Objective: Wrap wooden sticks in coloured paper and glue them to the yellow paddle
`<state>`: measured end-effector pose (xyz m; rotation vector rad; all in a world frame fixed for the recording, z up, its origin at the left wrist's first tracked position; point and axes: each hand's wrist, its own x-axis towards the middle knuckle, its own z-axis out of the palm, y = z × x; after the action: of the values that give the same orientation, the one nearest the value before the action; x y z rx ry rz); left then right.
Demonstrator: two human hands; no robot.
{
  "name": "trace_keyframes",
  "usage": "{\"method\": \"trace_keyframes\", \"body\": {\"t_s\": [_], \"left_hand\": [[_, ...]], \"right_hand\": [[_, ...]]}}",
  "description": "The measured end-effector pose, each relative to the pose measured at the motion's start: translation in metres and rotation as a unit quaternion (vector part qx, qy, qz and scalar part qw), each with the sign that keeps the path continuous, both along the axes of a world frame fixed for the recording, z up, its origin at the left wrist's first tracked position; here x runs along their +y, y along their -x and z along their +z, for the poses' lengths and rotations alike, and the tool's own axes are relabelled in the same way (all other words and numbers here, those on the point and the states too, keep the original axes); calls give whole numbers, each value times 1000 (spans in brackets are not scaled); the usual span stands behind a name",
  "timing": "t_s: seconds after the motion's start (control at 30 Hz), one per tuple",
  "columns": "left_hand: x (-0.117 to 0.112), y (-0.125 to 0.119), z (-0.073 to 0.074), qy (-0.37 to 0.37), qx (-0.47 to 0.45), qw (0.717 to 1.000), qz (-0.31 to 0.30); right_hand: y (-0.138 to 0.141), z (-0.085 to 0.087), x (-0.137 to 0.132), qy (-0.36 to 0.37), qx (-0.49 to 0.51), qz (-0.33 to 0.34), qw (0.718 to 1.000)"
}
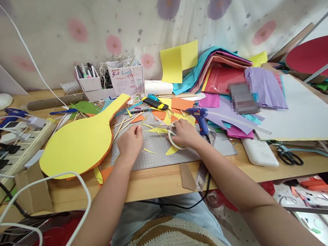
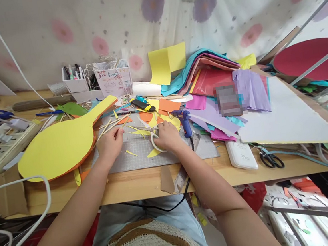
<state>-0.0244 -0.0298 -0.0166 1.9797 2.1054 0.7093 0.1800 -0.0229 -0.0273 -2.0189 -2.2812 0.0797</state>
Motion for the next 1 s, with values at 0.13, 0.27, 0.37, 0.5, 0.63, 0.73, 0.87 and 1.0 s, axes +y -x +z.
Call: {"method": "trace_keyframes", "body": {"t_s": [0.13,0.27,0.37,0.5,0.63,0.73,0.87,1.0], "left_hand": [[4,4,-2,-5,33,999,-35],[8,7,-6,13,62,997,-45],[11,7,-8,35,65,996,-40],[12,7,-7,45,21,997,-55],[11,7,-3,59,-59,993,-89],[10,8,-1,67,-83,988,-114],[10,9,0,65,-63,989,-119],[9,8,0,67,-20,990,-120]], "right_hand": [[-10,8,6,56,-2,27,998],[-18,23,10,84,22,37,996],[-14,33,14,25,52,10,998],[5,42,25,-59,109,20,992],[32,46,35,-160,157,131,966],[50,42,39,-213,141,218,942],[59,30,46,-166,100,223,955],[50,24,46,-100,127,151,975]]}}
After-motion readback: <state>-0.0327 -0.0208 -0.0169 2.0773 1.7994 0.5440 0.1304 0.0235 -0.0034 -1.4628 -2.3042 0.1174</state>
